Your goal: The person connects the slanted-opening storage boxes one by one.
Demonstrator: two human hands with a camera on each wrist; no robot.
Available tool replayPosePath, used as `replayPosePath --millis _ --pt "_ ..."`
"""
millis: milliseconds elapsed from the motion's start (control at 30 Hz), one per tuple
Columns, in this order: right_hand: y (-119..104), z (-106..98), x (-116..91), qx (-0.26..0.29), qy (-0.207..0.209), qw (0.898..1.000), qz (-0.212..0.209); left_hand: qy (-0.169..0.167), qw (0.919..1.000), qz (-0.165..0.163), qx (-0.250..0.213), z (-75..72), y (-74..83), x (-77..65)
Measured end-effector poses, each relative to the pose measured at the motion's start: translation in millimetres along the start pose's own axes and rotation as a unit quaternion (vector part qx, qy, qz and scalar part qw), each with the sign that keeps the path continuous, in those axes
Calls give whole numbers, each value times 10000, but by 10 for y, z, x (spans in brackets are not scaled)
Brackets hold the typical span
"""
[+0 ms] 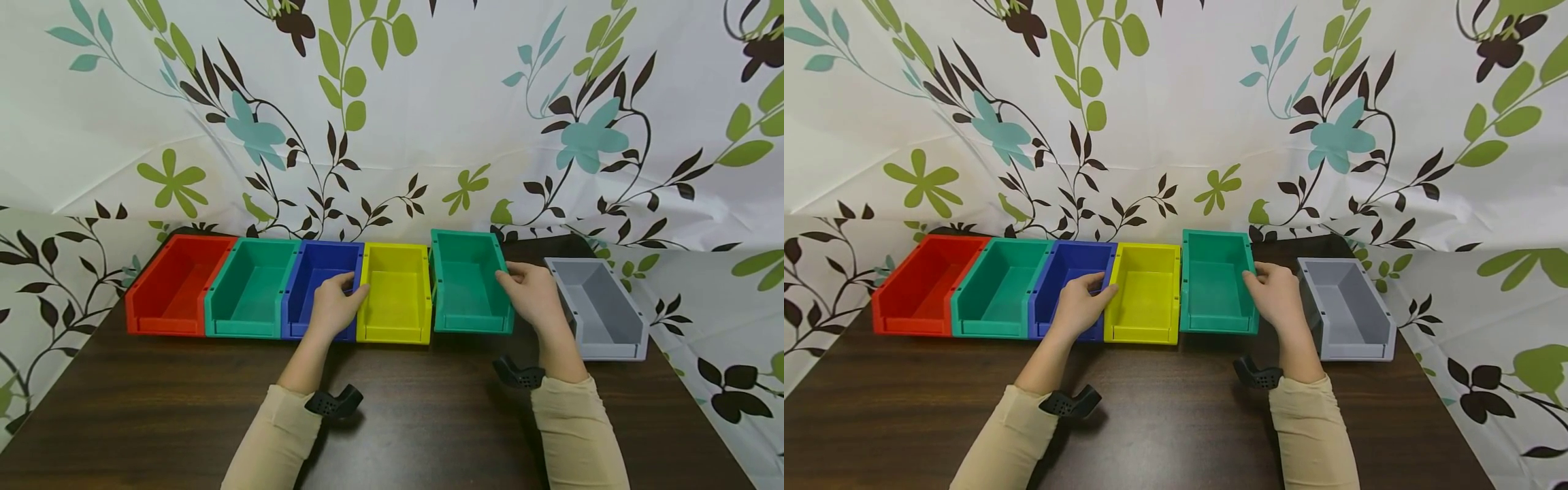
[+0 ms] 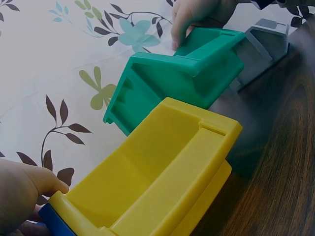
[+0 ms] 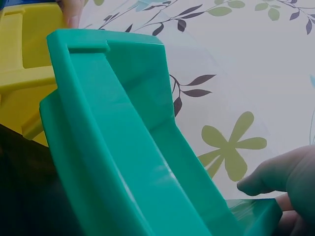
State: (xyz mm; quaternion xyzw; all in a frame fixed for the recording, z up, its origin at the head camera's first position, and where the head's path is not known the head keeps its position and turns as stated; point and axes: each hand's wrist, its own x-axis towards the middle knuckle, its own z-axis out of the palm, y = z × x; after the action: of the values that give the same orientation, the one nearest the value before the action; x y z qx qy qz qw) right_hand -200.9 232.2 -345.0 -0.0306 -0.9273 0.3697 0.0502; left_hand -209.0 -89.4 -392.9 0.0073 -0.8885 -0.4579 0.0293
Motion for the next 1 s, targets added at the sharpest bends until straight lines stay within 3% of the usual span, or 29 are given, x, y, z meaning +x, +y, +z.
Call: replayPosePath --millis 200,333,433,533,600,667,867,1000 --pt "6 -1 -9 -141 88 9996 -248 14 10000 7 -28 3 0 -4" --pt "-9 52 -25 -306 735 9951 -586 6 10000 -1 -11 1 6 -11" --pt "-73 134 -53 -492 1438 9802 -1266 -5 10000 -4 -11 0 9 -8" --pt "-168 241 -81 -572 1718 9592 -2172 17 10000 -4 -24 -12 12 -2" --pt "-235 321 -92 -548 1536 9506 -2643 72 10000 -3 -30 -25 8 3" --pt "-278 386 -95 -492 1183 9493 -2871 94 9999 -12 -45 -25 -3 7" --pt "-329 343 -10 -652 -294 9603 -2696 17 9999 21 -104 10 -10 -3" --pt "-397 236 181 -1087 -1610 9477 -2531 101 9999 73 -104 6 -7 -17"
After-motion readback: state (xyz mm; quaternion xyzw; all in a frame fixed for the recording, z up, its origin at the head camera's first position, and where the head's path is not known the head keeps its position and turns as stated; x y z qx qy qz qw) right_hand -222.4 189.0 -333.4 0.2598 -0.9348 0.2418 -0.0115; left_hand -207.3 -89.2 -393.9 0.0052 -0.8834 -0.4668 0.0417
